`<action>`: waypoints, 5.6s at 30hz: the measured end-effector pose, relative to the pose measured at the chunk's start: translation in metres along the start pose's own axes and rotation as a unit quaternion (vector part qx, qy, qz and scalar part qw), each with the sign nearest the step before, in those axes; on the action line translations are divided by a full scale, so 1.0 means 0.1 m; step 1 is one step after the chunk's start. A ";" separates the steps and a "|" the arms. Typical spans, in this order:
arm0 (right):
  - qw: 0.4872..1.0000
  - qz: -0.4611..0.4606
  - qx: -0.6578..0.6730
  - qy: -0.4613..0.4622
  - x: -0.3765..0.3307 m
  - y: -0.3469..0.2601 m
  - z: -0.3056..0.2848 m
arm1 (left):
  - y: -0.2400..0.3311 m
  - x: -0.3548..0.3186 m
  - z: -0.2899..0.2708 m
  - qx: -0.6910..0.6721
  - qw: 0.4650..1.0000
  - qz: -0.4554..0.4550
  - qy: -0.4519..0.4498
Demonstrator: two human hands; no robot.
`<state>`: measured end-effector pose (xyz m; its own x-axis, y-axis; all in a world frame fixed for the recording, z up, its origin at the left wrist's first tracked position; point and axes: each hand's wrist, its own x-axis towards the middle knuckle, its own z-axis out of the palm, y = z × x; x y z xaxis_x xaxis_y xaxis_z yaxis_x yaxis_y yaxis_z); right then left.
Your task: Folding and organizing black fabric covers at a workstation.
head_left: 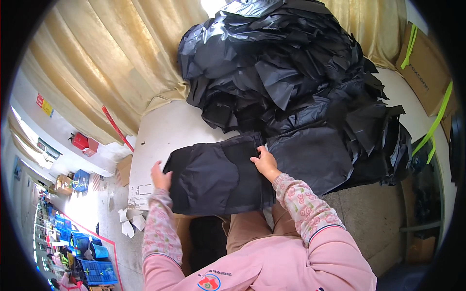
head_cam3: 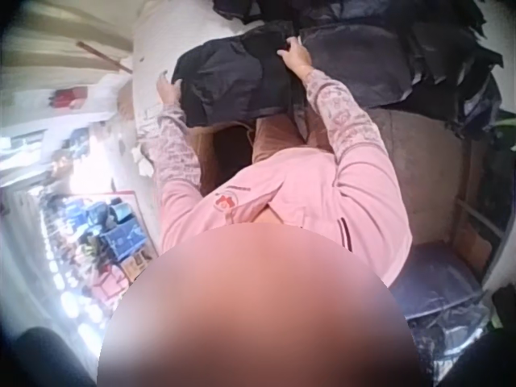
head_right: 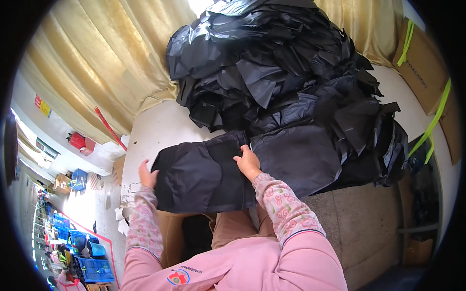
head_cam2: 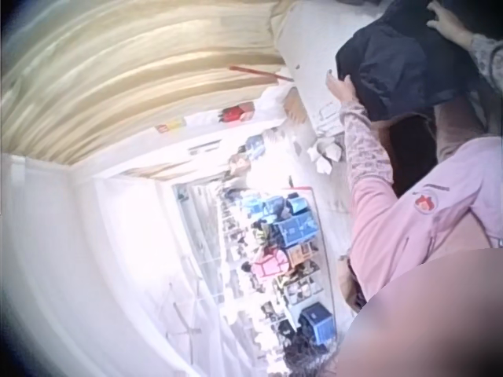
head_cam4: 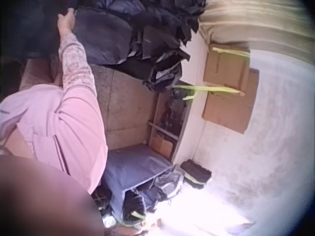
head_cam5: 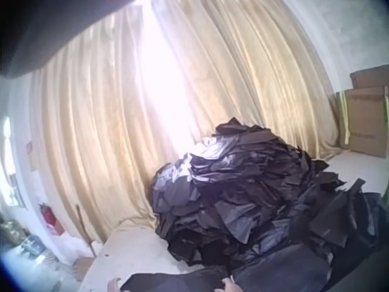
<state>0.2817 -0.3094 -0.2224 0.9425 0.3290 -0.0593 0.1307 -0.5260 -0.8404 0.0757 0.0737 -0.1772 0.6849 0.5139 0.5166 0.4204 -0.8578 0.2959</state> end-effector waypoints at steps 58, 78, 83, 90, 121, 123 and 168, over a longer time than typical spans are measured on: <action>0.988 -0.150 0.025 -0.028 -2.05 0.09 -2.96 | 3.83 -0.43 -0.55 -0.695 0.606 0.004 -0.386; 0.892 -0.396 -0.042 0.214 -1.92 -1.21 -2.91 | 3.76 -0.53 -0.90 -0.728 0.430 -0.061 -0.531; 0.854 -0.451 -0.104 0.237 -1.67 -1.03 -2.31 | 4.09 -0.62 -0.94 -0.736 0.521 -0.129 -0.412; 0.887 -0.426 -0.093 0.151 -1.66 -0.98 -2.75 | 3.76 -0.24 -1.10 -0.810 0.443 -0.110 -0.369; 0.889 -0.355 0.278 0.081 -1.20 -2.26 -3.23 | 3.04 -1.34 0.17 -0.859 0.332 -0.172 -0.350; 0.865 -0.348 0.361 0.019 -1.13 -2.20 -2.98 | 3.44 -1.16 -0.09 -0.824 0.375 -0.274 -0.325; 0.850 -0.268 0.439 -0.115 -0.76 -1.79 -2.52 | 0.93 0.72 -1.79 -0.622 0.742 -0.164 -0.188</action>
<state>0.2642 -0.4376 0.0680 0.7218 0.5345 0.4397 0.1466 0.5028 -0.8519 0.0572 0.0283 0.0314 0.8836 0.4643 0.0615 -0.1139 0.0855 0.9898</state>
